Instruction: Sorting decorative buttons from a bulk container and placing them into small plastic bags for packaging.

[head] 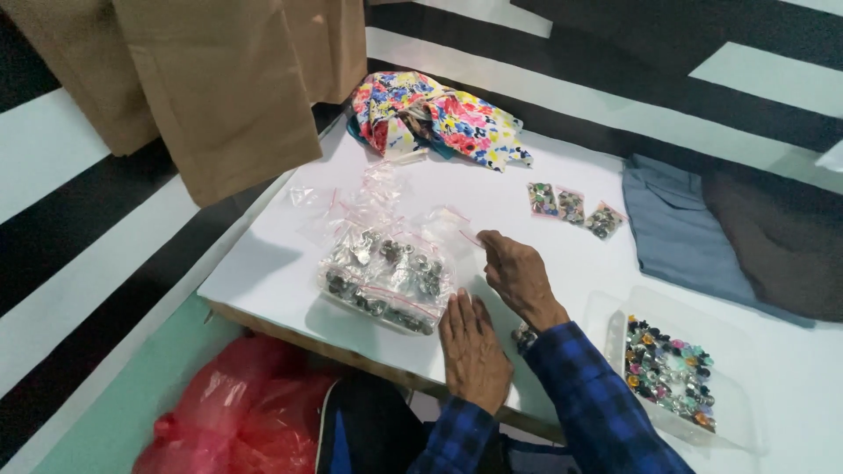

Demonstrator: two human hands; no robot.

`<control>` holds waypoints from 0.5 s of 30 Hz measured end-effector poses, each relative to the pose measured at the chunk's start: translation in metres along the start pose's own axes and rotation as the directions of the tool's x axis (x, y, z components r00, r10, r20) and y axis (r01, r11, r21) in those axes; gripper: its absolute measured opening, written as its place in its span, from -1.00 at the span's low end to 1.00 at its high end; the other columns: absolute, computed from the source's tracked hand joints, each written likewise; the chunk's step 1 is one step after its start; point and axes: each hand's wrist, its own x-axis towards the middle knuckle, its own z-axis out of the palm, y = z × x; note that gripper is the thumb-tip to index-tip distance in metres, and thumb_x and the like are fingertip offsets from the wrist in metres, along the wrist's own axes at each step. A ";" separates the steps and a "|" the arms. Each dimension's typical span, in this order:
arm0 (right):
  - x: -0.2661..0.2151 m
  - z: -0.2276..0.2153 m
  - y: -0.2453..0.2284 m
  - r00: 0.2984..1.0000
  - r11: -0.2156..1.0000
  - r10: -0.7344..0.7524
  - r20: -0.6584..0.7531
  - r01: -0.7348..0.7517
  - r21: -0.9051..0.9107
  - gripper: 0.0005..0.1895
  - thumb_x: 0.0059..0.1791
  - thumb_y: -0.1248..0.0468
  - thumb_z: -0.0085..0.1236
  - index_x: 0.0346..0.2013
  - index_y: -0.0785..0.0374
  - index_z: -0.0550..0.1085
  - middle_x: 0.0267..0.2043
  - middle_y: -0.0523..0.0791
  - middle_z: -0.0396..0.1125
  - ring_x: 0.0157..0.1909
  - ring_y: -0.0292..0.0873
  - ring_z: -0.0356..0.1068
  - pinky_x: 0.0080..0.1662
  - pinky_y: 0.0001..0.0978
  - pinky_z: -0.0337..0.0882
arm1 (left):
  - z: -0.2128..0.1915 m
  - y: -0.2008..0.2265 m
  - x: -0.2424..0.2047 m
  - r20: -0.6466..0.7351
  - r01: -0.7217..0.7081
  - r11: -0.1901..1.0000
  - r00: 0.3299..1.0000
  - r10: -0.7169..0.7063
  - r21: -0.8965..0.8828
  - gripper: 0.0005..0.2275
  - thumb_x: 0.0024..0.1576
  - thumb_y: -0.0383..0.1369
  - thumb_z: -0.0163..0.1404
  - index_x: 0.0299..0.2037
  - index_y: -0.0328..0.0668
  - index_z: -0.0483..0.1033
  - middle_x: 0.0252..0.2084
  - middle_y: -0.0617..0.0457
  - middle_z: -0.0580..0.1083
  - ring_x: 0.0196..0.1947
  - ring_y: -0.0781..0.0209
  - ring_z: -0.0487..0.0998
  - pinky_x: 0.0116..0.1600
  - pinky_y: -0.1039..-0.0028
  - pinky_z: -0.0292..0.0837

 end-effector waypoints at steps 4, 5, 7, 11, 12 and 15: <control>0.007 -0.037 -0.015 0.953 0.917 0.302 0.021 -0.296 0.266 -0.90 0.04 0.29 0.01 -0.27 0.21 0.48 -0.48 -0.11 0.50 -0.46 -0.14 0.57 -0.37 -0.36 0.43 | -0.001 -0.001 0.000 -0.100 -0.010 1.000 0.995 0.007 -0.027 -0.24 -0.13 -0.30 -0.01 0.36 -0.38 0.08 0.46 -0.36 0.03 0.49 -0.23 -0.06 0.51 0.02 -0.30; 0.008 -0.047 -0.020 0.899 0.826 0.427 0.092 -0.430 0.364 -0.84 0.04 0.22 0.02 -0.32 0.21 0.51 -0.42 -0.14 0.52 -0.43 -0.22 0.61 -0.37 -0.47 0.45 | -0.002 -0.002 -0.001 -0.126 -0.014 0.999 0.992 0.007 -0.049 -0.25 -0.14 -0.33 0.01 0.35 -0.37 0.11 0.45 -0.37 0.07 0.47 -0.24 0.00 0.50 0.02 -0.26; 0.007 -0.070 -0.034 0.854 0.734 0.505 0.123 -0.500 0.460 -0.83 0.03 0.25 0.03 -0.34 0.25 0.51 -0.42 -0.11 0.50 -0.46 -0.18 0.60 -0.42 -0.46 0.49 | -0.008 -0.004 -0.003 -0.189 -0.032 0.983 0.982 -0.003 -0.180 -0.41 0.00 -0.41 -0.08 0.31 -0.38 0.19 0.40 -0.36 0.15 0.42 -0.25 0.08 0.48 0.01 -0.17; 0.002 -0.104 -0.045 0.717 0.453 0.656 0.235 -0.623 0.638 -0.84 -0.01 0.30 0.04 -0.34 0.32 0.54 -0.35 -0.03 0.51 -0.54 -0.12 0.55 -0.54 -0.47 0.41 | -0.033 -0.001 0.005 -0.328 -0.057 0.825 0.931 -0.159 -0.562 -0.71 0.22 -0.47 -0.09 0.14 -0.37 0.38 0.22 -0.21 0.40 0.16 -0.08 0.46 0.32 0.14 0.23; 0.000 -0.109 -0.044 0.718 0.455 0.660 0.223 -0.618 0.641 -0.84 -0.01 0.30 0.04 -0.34 0.32 0.54 -0.35 -0.03 0.51 -0.54 -0.12 0.55 -0.54 -0.47 0.41 | -0.045 0.003 0.010 -0.335 -0.070 0.824 0.930 -0.150 -0.563 -0.71 0.22 -0.47 -0.09 0.14 -0.37 0.38 0.22 -0.21 0.40 0.16 -0.08 0.46 0.32 0.14 0.23; -0.010 -0.123 -0.039 0.702 0.471 0.686 0.191 -0.629 0.619 -0.85 -0.05 0.26 0.20 -0.39 0.30 0.60 -0.62 -0.08 0.40 -0.59 -0.27 0.41 -0.56 -0.49 0.26 | -0.076 0.017 0.024 -0.473 -0.221 0.660 0.850 -0.230 -0.718 -0.81 0.23 -0.50 -0.09 0.01 -0.33 0.46 -0.04 -0.17 0.51 0.00 -0.10 0.54 0.10 0.22 0.46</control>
